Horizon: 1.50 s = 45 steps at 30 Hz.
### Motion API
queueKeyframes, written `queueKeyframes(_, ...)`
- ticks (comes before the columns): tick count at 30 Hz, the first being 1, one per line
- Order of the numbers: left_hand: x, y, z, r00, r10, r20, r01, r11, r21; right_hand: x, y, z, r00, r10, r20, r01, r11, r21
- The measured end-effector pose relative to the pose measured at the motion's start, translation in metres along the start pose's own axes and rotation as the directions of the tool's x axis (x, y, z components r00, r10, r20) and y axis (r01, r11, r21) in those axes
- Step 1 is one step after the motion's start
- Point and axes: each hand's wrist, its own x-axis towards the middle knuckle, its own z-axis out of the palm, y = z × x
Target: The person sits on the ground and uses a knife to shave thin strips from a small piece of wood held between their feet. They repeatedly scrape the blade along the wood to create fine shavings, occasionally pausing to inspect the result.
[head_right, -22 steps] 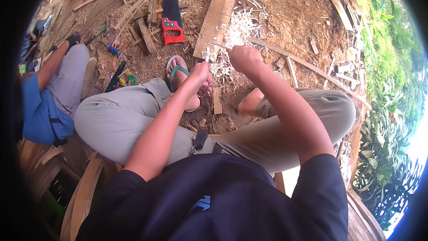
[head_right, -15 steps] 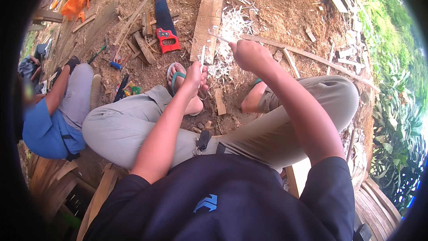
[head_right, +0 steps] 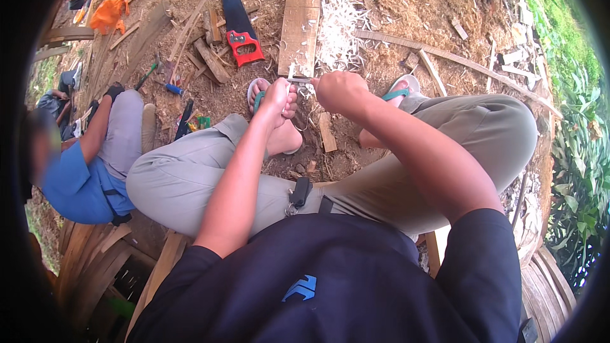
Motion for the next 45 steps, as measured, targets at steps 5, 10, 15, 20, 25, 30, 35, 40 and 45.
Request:
queueKeyframes(5, -0.002, -0.001, 0.005, 1.000, 0.000, -0.028, 0.000, 1.000, 0.018, -0.008, -0.008, 0.008, 0.998, -0.062, 0.012, 0.063, 0.986, -0.152)
queueKeyframes(10, -0.001, 0.000, 0.002, 0.999, -0.003, -0.034, 0.004, 0.999, 0.037, 0.000, -0.016, 0.025, 0.998, 0.047, -0.039, -0.057, 0.955, -0.292)
queueKeyframes(15, 0.003, 0.000, -0.005, 1.000, -0.020, 0.004, 0.020, 0.999, 0.044, 0.007, -0.026, 0.030, 0.984, 0.177, -0.032, -0.180, 0.959, -0.218)
queueKeyframes(20, 0.000, -0.002, 0.004, 0.999, 0.006, -0.043, -0.004, 0.998, 0.063, 0.026, -0.029, 0.025, 0.988, 0.150, 0.043, -0.130, 0.942, -0.310)
queueKeyframes(25, 0.002, 0.003, -0.001, 0.999, -0.037, 0.032, 0.037, 0.999, 0.021, 0.053, 0.007, 0.045, 0.996, 0.060, 0.071, -0.037, 0.957, -0.288)
queueKeyframes(30, 0.002, 0.007, -0.002, 0.995, -0.065, 0.072, 0.066, 0.998, -0.015, 0.026, 0.006, 0.022, 0.986, -0.159, -0.052, 0.143, 0.964, -0.226)
queueKeyframes(35, 0.002, 0.007, -0.002, 0.998, -0.039, 0.048, 0.039, 0.999, -0.006, 0.000, -0.009, 0.010, 0.989, -0.148, -0.007, 0.141, 0.953, -0.270)
queueKeyframes(40, 0.002, 0.003, -0.001, 1.000, -0.006, 0.030, 0.005, 0.999, 0.036, 0.002, -0.023, 0.017, 0.996, -0.013, 0.093, 0.046, 0.933, -0.357)
queueKeyframes(45, 0.001, 0.005, 0.005, 1.000, -0.010, 0.022, 0.009, 0.999, 0.038, 0.042, -0.010, 0.036, 0.973, 0.206, 0.101, -0.168, 0.939, -0.298)
